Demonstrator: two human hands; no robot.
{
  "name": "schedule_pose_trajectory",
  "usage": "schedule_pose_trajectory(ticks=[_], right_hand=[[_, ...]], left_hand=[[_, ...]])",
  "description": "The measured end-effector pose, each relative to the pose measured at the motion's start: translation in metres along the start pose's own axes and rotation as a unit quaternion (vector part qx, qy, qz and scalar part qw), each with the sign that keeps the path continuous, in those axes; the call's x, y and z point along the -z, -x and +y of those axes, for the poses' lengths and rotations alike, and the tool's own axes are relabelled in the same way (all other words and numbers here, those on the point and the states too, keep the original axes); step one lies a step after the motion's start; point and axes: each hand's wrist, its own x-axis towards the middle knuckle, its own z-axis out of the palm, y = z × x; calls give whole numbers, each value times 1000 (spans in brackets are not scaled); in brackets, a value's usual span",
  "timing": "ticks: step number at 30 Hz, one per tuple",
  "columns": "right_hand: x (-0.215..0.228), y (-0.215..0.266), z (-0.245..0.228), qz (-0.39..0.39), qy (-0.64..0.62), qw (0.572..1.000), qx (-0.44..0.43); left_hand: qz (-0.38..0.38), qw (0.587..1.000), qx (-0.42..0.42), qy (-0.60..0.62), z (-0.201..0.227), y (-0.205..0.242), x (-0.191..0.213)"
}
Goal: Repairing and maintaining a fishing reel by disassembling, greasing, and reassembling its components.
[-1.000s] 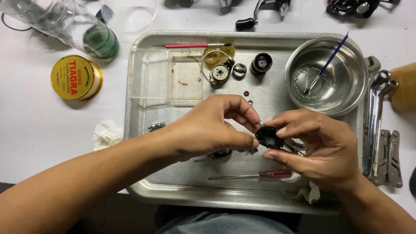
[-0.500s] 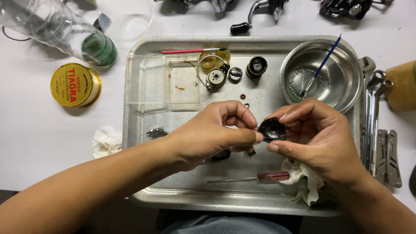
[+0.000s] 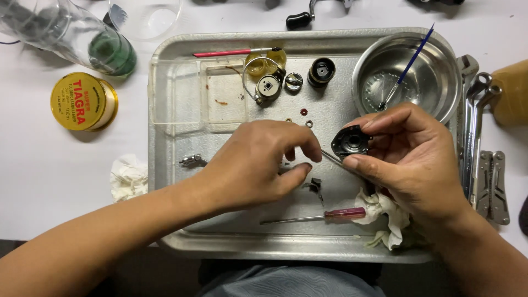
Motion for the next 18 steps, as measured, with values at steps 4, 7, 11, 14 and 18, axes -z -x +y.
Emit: schedule_pose_trajectory(ticks=[4,7,11,14,18], right_hand=[[1,1,1,4,-1,1000,9],[2,0,1,4,14,1000,26],[1,0,1,0,-6,1000,28],[3,0,2,-10,-16,999,35],[3,1,3,-3,-17,999,35]], left_hand=[[-44,992,-97,-65,-9,-1,-14],[-107,981,-118,-108,0,-8,-21],[-167,952,-175,-189,-1,-13,-47],[-145,936,-216,-238,-1,-13,-60],[-126,922,-231,-284,1,-13,-68]])
